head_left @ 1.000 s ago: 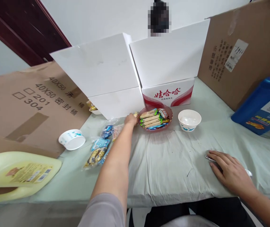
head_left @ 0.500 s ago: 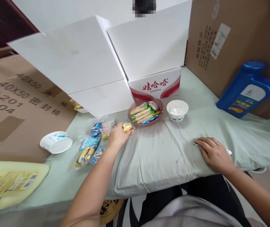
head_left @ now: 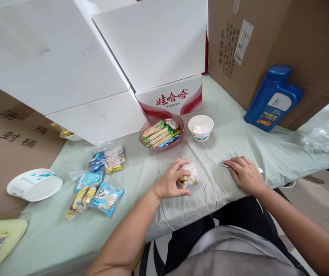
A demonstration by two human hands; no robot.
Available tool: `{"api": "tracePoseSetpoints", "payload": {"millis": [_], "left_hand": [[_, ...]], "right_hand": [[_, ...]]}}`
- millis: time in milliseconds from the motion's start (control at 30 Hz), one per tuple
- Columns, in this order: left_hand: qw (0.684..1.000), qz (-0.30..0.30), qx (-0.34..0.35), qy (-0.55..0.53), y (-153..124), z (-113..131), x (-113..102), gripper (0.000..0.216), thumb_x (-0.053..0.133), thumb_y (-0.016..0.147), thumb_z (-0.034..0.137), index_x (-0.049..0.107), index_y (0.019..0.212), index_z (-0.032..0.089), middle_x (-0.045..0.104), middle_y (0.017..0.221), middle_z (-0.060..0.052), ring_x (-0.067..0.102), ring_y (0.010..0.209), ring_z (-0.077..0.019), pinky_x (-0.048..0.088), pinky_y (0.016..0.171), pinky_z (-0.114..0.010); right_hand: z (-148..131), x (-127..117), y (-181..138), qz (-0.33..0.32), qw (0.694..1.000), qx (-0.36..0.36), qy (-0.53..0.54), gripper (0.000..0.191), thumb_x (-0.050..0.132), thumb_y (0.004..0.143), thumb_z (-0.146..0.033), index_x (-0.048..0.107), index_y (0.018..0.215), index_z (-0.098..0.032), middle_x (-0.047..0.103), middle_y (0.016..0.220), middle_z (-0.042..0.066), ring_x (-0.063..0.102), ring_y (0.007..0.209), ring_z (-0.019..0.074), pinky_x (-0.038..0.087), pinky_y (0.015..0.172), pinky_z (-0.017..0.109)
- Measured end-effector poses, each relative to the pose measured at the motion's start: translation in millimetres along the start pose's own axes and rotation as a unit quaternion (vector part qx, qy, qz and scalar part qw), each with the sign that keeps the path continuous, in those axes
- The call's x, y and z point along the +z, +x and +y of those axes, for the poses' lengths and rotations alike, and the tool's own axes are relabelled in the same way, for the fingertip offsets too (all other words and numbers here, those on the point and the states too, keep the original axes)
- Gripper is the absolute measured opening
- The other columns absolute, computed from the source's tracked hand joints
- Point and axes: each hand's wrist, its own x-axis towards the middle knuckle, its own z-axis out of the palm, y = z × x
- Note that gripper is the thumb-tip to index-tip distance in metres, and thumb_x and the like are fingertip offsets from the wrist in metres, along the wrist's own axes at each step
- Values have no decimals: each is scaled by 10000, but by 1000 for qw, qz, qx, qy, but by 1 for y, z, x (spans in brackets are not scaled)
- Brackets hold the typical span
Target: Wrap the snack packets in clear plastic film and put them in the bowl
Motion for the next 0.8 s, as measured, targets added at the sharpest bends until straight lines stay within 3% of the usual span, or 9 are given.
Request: {"api": "tracePoseSetpoints", "payload": {"millis": [67,133,233,333,467,567,733,800], "left_hand": [[997,31,-6,-76,-6,-4,-6,285,741,755,444,621,868,211,568,1245,-140,536,1207,-287,441,1031,-460],[991,66,-23,-115,-10,-7,-10,229,709,791,363,586,903,206,570,1218,-135,575,1160,-262,468,1000,-437],[988,85,-61,-110,-13,-13,-8,519,756,726,300,497,1167,209,515,1283,-152,557,1201,-275,470,1004,-439],[989,57,-89,-105,-14,-19,-4,750,779,699,317,388,1332,214,494,1303,-152,578,1173,-270,477,1003,-431],[994,48,-71,-72,-13,-20,-6,624,751,737,385,496,1274,198,556,1236,-126,563,1175,-273,458,1031,-432],[995,38,-61,-68,-12,-18,-11,442,730,769,395,617,1145,191,591,1184,-112,591,1126,-252,472,1016,-395],[990,79,-64,-101,-11,-14,-16,230,660,834,338,694,1021,209,641,1119,-93,636,1045,-217,508,958,-381],[984,109,-60,-126,-11,-13,-19,194,623,865,355,708,949,202,664,1065,-98,644,1024,-216,520,933,-390]], "right_hand": [[-3,-1,2,4,1000,3,15,317,412,973,-244,682,1126,-178,659,976,112,573,897,249,489,814,407],[-15,-4,9,10,998,-2,57,324,401,974,-226,667,1153,-185,652,970,111,587,893,239,509,800,397],[-54,-9,27,5,991,-46,129,351,386,973,-183,619,1233,-220,643,1039,109,596,946,225,524,807,377],[-104,-9,51,-20,982,-139,123,372,402,949,-119,603,1250,-204,647,1050,116,573,941,233,503,792,376],[-145,-5,72,-104,967,-225,56,304,485,910,-108,624,1178,-140,638,1001,127,546,885,248,463,737,386],[-131,-5,70,-122,971,-204,20,303,485,894,-81,638,1147,-145,635,995,114,535,862,238,451,729,368],[-59,-4,51,-108,989,-93,-36,344,448,889,-45,671,1127,-153,646,956,116,558,874,247,457,744,368],[-46,-2,47,-89,994,-50,-41,306,445,912,-88,691,1078,-160,655,956,126,565,888,266,466,761,396]]}}
